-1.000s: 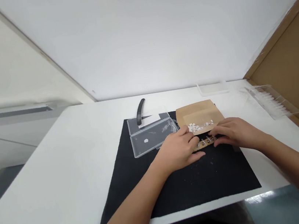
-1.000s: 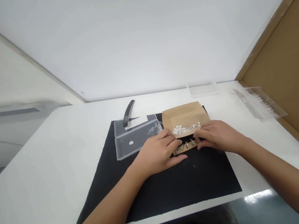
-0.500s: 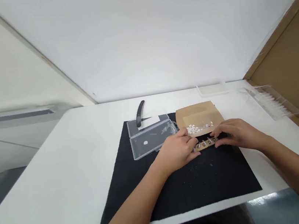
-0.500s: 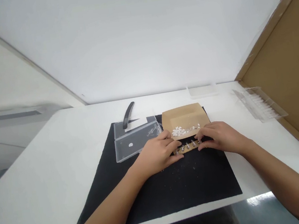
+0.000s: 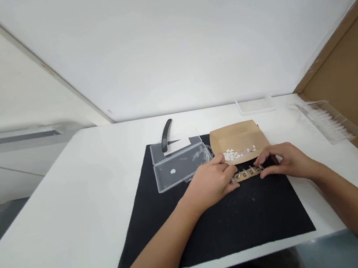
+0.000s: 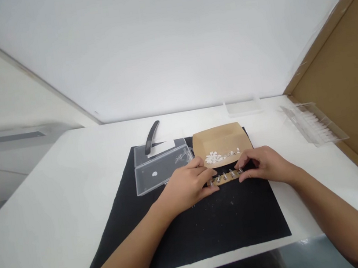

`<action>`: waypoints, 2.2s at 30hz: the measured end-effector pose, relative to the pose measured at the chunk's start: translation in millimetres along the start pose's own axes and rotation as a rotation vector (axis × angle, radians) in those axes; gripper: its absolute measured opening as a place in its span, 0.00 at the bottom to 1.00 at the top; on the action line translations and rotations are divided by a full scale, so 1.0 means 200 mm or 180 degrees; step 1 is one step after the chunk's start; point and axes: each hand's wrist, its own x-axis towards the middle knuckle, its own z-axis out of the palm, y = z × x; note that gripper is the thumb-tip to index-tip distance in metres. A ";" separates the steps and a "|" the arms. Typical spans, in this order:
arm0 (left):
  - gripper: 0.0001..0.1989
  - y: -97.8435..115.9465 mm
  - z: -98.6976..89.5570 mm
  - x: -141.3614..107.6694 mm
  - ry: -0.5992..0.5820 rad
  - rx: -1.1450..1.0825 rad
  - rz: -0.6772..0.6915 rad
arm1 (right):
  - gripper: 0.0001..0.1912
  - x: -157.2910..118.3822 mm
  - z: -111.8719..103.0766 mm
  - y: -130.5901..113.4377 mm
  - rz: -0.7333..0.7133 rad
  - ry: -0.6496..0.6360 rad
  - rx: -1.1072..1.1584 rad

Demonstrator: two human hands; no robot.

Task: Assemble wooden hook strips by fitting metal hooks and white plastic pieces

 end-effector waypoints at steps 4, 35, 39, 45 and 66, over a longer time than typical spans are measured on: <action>0.15 0.00 -0.01 0.00 -0.0007 0.0000 0.0032 | 0.19 0.00 0.01 0.01 0.0047 -0.0083 0.0303; 0.14 0.15 0.00 0.04 0.1433 -0.1449 0.0169 | 0.18 -0.05 0.18 -0.17 -0.0457 0.0969 0.1600; 0.08 0.17 0.03 0.06 0.1634 -0.1671 0.0158 | 0.19 -0.04 0.25 -0.19 -0.0661 0.1055 0.1856; 0.04 0.17 0.03 0.07 0.1771 -0.1725 0.0119 | 0.19 -0.04 0.25 -0.18 -0.0614 0.1140 0.1690; 0.03 0.17 0.03 0.09 0.2003 -0.1769 0.0233 | 0.20 -0.01 0.29 -0.18 -0.0589 0.1494 0.1352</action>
